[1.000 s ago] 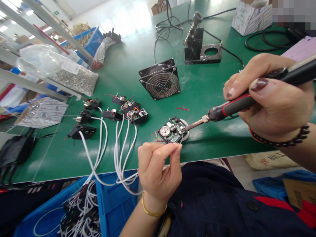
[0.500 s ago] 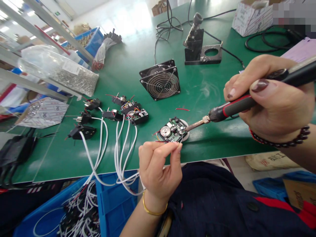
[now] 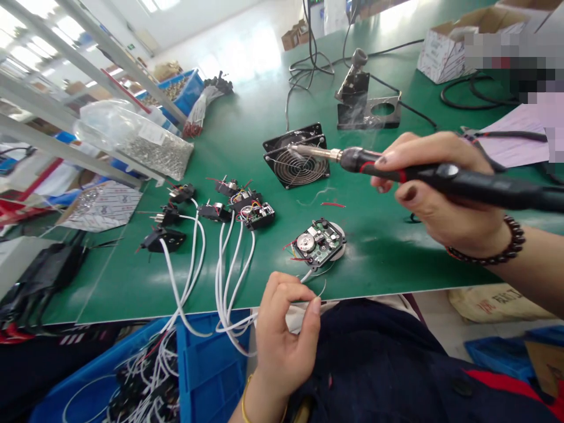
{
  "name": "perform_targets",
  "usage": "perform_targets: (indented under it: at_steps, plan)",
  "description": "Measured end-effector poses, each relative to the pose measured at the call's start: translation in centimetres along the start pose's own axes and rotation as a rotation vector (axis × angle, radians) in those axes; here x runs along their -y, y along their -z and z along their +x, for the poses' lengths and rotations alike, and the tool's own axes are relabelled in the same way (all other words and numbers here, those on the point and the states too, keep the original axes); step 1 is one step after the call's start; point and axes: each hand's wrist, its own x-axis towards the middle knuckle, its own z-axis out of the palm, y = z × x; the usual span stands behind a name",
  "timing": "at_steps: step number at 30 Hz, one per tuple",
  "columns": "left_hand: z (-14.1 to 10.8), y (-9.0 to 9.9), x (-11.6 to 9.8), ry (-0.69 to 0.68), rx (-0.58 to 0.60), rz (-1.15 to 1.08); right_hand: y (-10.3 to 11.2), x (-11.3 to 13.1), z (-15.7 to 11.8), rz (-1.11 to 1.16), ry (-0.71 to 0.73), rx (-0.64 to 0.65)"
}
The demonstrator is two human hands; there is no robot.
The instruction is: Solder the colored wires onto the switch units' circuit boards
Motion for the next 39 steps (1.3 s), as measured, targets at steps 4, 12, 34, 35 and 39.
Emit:
perform_targets:
  at_steps: [4, 12, 34, 35, 39]
  plan:
    - [-0.1, 1.2, 1.6, 0.162, -0.025, -0.16, -0.6, -1.2, -1.3, -0.093, 0.037, 0.428]
    - [4.8, 2.8, 3.5, 0.076, -0.007, 0.135, -2.2, -3.3, -2.9, -0.13, -0.01, 0.685]
    - [9.5, 4.1, 2.9, 0.473, 0.288, -0.327, -2.0, -4.0, -3.4, -0.129, 0.048, 0.675]
    - [9.4, 3.8, 2.8, 0.453, 0.234, -0.328, -2.1, -4.0, -3.4, -0.129, 0.05, 0.671]
    - [9.3, 1.7, 2.8, 0.269, 0.021, -0.203, -2.2, -3.9, -3.4, -0.125, 0.036, 0.665]
